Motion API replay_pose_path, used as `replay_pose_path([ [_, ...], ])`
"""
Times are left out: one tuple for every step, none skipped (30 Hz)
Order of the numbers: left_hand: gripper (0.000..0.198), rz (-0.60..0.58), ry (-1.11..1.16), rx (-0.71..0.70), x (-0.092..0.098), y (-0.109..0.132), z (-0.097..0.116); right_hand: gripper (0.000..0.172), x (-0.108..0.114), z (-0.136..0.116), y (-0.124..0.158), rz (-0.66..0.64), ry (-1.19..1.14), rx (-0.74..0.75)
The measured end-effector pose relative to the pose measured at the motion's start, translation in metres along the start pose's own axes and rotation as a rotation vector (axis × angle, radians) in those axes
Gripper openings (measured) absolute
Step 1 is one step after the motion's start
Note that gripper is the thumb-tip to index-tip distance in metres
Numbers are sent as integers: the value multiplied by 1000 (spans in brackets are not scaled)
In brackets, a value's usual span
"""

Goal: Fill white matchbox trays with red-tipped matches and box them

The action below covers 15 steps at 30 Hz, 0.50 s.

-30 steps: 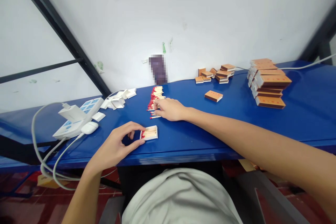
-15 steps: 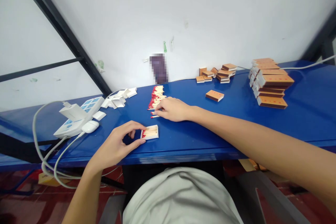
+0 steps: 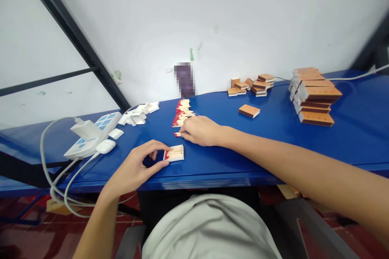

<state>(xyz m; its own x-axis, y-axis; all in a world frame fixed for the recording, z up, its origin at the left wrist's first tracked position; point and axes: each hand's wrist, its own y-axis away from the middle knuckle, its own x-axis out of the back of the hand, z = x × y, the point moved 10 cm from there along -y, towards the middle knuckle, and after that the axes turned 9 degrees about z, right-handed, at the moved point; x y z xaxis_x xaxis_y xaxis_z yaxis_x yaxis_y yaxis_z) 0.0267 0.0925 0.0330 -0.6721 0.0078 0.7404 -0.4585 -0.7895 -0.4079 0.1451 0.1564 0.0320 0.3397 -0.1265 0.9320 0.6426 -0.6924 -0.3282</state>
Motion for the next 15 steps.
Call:
replay_pose_path([
  [18, 0, -1, 1, 0, 0, 0, 33, 0, -2, 0, 4, 1, 16],
  [18, 1, -1, 1, 0, 0, 0, 32, 1, -4, 0, 6, 1, 30],
  [17, 1, -2, 1, 0, 0, 1, 31, 1, -6, 0, 6, -1, 42],
  [17, 1, -4, 1, 0, -1, 1, 30, 2, -8, -1, 5, -3, 50],
  [18, 0, -5, 1, 0, -1, 1, 30, 2, -10, -1, 2, -2, 57],
  [18, -1, -6, 2, 0, -1, 1, 31, 2, -11, 0, -6, 2, 62],
  [18, -1, -6, 3, 0, -1, 1, 32, 2, -13, 0, -17, 10, 63],
  [18, -2, -6, 4, 0, -1, 1, 33, 2, -13, 0, -32, 21, 61],
  [18, -2, -6, 3, 0, -1, 1, 34, 1, -14, 1, -47, 31, 55],
  [18, -2, -6, 1, 0, -1, 1, 34, 0, -14, 1, -61, 39, 46],
  [18, -3, -7, 1, 0, -1, 1, 33, -1, -14, 1, -74, 43, 35],
  [18, -3, -7, 0, 0, -1, 1, 32, -1, -14, 2, -85, 45, 26],
  [18, -5, -7, 1, 0, -1, 1, 32, -2, -14, 2, -94, 48, 20],
  [18, -7, -8, 2, 0, -1, 1, 32, -2, -14, 2, -102, 54, 14],
  [18, -8, -7, 5, 0, -1, 1, 31, -3, -14, 3, -108, 62, 7],
])
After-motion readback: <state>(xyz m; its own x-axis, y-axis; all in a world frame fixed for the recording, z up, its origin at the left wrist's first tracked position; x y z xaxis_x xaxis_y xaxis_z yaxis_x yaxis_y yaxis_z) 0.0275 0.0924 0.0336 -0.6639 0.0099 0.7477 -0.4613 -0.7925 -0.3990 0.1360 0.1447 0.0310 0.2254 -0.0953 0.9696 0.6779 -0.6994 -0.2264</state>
